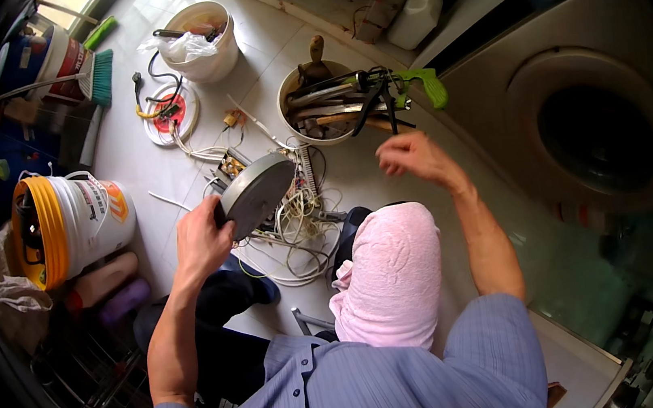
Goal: The person handles various electronic components and wires on the floor, using pliers to strip or cut wires, and picks up a cloth to wrap a circular heating element.
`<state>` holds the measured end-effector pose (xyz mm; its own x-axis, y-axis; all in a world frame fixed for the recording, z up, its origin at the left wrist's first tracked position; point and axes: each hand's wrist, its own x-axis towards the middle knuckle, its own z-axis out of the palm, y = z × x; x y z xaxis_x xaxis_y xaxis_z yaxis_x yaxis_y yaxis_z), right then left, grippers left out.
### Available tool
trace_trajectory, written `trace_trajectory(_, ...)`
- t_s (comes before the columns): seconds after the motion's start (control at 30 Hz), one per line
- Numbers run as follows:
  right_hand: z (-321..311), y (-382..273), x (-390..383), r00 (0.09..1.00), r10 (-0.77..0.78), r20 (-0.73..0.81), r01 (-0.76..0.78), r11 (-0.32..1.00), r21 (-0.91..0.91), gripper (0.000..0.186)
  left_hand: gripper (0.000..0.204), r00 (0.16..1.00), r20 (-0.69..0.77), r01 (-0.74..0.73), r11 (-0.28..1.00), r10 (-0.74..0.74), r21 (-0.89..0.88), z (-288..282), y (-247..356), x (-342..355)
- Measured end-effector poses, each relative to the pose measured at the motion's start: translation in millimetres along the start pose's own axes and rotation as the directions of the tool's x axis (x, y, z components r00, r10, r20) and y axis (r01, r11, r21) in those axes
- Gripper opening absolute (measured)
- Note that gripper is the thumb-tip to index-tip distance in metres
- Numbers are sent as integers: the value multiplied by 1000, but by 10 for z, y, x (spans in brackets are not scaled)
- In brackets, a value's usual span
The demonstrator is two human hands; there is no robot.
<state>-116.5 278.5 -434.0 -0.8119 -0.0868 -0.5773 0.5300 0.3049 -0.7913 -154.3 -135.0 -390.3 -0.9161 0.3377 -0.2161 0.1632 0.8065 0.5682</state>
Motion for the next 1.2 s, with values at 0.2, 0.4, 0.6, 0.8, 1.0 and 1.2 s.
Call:
trace_trajectory(0.2,-788,268,297,869,4,-494,3,1000,14,23,35,1000,-5,-17,1000,17,-20,-66,-24,-27)
trace_trajectory(0.4,-694,534,315,888,8,-459,37,995,89,28,35,1000,-12,10,1000,-11,-12,-96,-95,-68)
trace_trajectory(0.6,-603,898,567,819,146,-556,165,866,471,48,36,1000,20,8,1000,-8,-3,-107,-54,-80)
trace_trajectory(0.8,-646,638,886,825,81,-560,294,784,547,61,36,999,3,-37,999,37,6,-78,-41,-100)
trace_trajectory(1.0,-602,-190,1137,840,66,-539,222,864,452,60,35,999,5,-37,999,37,17,-61,-10,-112)
trace_trajectory(1.2,-648,-520,1480,795,10,-606,262,896,359,41,35,999,13,-31,999,30,28,-62,27,-93)
